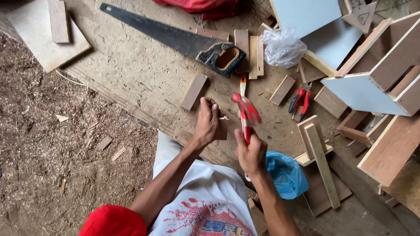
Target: The person assembles a small wooden box by hammering nails into wooden pieces and then applies a finish with a brush. The person uses a hammer and brush to complete the assembly and finishing of the box.
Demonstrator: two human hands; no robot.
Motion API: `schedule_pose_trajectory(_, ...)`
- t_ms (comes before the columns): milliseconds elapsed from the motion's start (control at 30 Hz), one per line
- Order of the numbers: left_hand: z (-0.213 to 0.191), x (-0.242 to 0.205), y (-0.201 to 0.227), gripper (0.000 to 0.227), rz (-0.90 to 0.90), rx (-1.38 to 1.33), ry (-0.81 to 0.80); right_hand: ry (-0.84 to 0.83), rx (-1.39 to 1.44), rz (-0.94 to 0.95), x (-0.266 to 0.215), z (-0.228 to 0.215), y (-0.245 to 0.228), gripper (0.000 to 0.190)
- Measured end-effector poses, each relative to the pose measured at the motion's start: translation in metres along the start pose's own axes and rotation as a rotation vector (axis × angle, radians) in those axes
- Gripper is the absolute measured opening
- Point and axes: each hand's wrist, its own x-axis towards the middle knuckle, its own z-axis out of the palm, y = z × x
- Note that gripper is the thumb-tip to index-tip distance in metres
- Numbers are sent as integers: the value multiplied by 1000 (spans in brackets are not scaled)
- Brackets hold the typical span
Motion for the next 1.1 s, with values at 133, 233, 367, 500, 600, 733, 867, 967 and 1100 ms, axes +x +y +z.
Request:
schedule_pose_trajectory(133, 4, -2, -10, 17, 26, 17, 0, -34, 17, -82, -36, -15, 7, 36)
schedule_pose_trajectory(233, 5, 1, -12, 17, 70, 17, 33, -22, -35, -198, -40, -11, 7, 33)
schedule_pose_trajectory(367, 8, 3, -13, 15, 104, -70, 59, -137, -114, 27, -40, -12, 6, 28)
schedule_pose_trajectory(500, 6, -5, -18, 18, 96, -44, 53, -51, -105, -199, -47, -14, -4, 26)
schedule_pose_trajectory(600, 14, 3, -18, 16, 92, -38, 94, -127, -154, 29, -37, -17, -13, 31)
schedule_pose_trajectory(733, 8, -7, -25, 16, 145, -4, 101, -133, -92, -12, -48, -15, -26, 30)
schedule_pose_trajectory(867, 13, 22, -15, 15, 119, -102, 83, -40, -70, -119, -31, -11, -19, 32)
schedule_pose_trajectory(967, 6, -1, -20, 17, 87, -72, 88, -141, -155, 39, -47, -7, -13, 30)
schedule_pose_trajectory(1100, 10, 4, -19, 17, 103, -121, 99, -37, -67, 23, -31, -8, -6, 31)
